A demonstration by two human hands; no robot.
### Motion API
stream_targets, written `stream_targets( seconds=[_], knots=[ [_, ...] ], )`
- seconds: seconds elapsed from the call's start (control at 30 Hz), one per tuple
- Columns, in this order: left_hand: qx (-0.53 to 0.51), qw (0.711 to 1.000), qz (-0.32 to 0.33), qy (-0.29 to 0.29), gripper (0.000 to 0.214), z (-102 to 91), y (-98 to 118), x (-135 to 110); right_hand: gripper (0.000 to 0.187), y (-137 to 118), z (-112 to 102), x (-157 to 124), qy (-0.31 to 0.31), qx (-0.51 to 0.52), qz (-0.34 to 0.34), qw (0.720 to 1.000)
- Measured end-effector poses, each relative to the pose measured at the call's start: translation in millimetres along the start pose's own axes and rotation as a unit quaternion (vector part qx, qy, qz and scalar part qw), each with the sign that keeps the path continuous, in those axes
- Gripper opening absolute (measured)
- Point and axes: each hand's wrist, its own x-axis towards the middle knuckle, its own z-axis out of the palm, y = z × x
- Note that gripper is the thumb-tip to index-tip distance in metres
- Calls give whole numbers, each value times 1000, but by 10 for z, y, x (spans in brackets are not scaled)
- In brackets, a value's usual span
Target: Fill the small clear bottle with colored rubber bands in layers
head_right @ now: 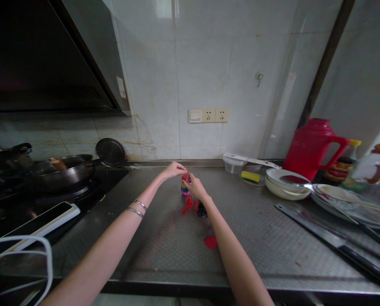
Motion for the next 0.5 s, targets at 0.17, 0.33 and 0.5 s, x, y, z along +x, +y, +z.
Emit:
stream_targets(
  seconds=[0.17, 0.33, 0.5],
  knots=[
    [5, 1000, -2, 29, 24, 1, 47, -24, 31, -12, -3, -9, -4, 4, -3, 1000],
    [-61, 994, 1, 85, 25, 39, 63, -91, 32, -22, -13, -20, -4, 2, -6, 1000],
    [-95, 979, 7, 178, 26, 117, -51, -259, 32, 2, 2, -7, -1, -10, -2, 1000]
  ],
)
